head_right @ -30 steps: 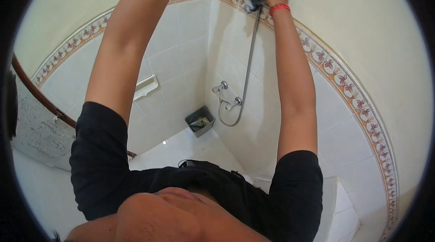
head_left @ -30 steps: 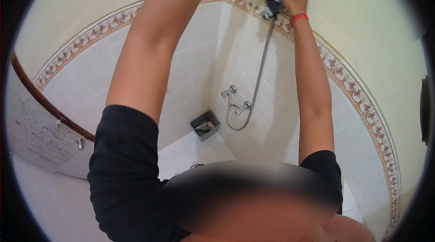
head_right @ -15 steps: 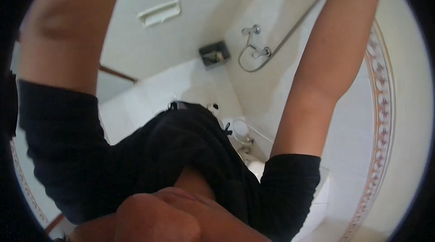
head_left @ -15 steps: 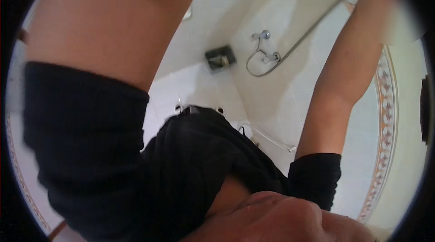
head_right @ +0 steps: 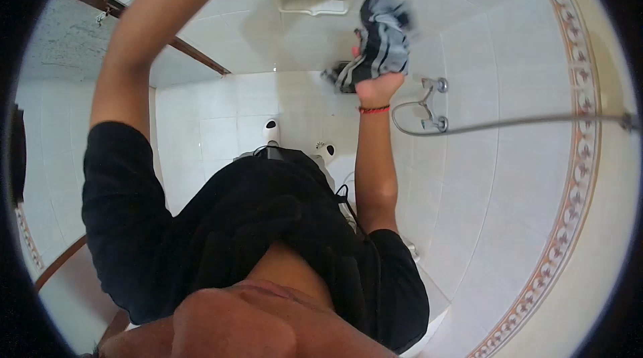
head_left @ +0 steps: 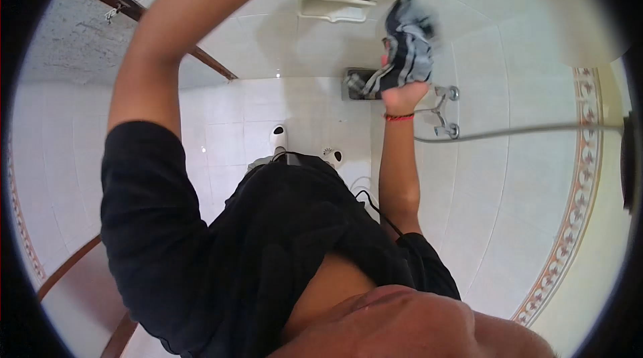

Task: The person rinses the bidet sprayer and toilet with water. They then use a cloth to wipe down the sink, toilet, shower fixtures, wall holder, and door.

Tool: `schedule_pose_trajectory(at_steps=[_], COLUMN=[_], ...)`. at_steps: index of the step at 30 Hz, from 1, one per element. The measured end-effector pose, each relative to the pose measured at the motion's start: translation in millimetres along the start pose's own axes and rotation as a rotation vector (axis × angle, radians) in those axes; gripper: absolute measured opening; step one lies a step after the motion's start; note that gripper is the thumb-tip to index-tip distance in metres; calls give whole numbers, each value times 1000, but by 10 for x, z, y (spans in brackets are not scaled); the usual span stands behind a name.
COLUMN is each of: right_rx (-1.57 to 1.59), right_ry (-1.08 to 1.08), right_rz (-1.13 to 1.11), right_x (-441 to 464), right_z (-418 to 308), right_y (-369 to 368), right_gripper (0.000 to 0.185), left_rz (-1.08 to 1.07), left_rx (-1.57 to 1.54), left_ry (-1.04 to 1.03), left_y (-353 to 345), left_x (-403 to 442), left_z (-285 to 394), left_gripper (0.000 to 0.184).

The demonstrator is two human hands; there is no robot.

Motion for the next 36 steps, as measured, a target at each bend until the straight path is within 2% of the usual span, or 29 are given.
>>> schedule_pose_trajectory(at_steps=[2,3,4,5,7,8,9,11,13,15,17,19,21,22,24,26,27,28,30,31,33,35,36], right_rx=[23,-231,-486,-737,-910,-995,-981,-1631,-2037,-2203,-2127,-2213,-2433,-2256,-2135,-2334,-2185,-2006,-1942,-2008,-1978,-1845,-1727], right_ry=[28,108,186,263,316,340,445,564,566,521,956,405,139,607,790,217,534,579,780,539,356,436,492], right_rz=[37,45,53,57,-46,-100,10,-202,-203,-240,-371,-274,-365,-603,-614,-133,-194,-174,-350,-308,-355,-536,-478], right_x=[60,151,317,503,757,858,946,1240,1456,1612,1416,1483,1437,1312,1431,1709,1688,1577,1156,1163,1133,932,943], right_z=[254,369,401,406,487,536,653,974,1529,2137,2562,2612,2256,2052,1953,1934,2112,2312,2658,2589,2429,2265,2174], right_y=[272,696,1276,1545,1467,1419,1244,806,509,458,284,699,865,435,138,599,643,636,157,388,501,356,193], right_gripper=[35,28,21,15,13,13,13,16,20,19,22,17,17,17,18,19,26,32,42,43,42,37,35], left_rz=[-130,213,160,104,227,328,428,587,627,657,668,663,654,664,684,708,713,719,683,664,634,650,660], left_rx=[-6,74,48,29,-260,-359,-449,-630,-684,-768,-820,-846,-817,-799,-762,-758,-775,-794,-801,-819,-806,-810,-819], left_ry=[249,361,419,477,696,743,784,876,991,1001,1014,1034,1068,1082,1091,1098,1097,1090,1066,1039,971,941,932], left_y=[-315,-435,-574,-671,-950,-1143,-1319,-1722,-2026,-2233,-2322,-2391,-2374,-2344,-2235,-2189,-2193,-2217,-2240,-2262,-2133,-2054,-2053], left_x=[-702,-1274,-1709,-2071,-2806,-3140,-3450,-3969,-4286,-4451,-4593,-4724,-4923,-5040,-5244,-5398,-5435,-5421,-5289,-5190,-4962,-4813,-4763], left_z=[-449,-527,-763,-980,-1299,-1479,-1673,-1853,-1856,-1769,-1713,-1670,-1699,-1704,-1717,-1761,-1810,-1847,-1896,-1902,-1881,-1892,-1883], left_gripper=[85,47,51,54,52,53,55,55,52,46,43,42,44,44,49,52,52,52,53,52,53,55,55])
Point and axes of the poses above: each hand's wrist, its own x-axis towards the middle knuckle, its own y-axis out of the back of the hand, z = x × y, the point moved 7 cm from there along x, towards the middle knuckle, and after that the axes turned 12 degrees about x, right-handed, at the moved point
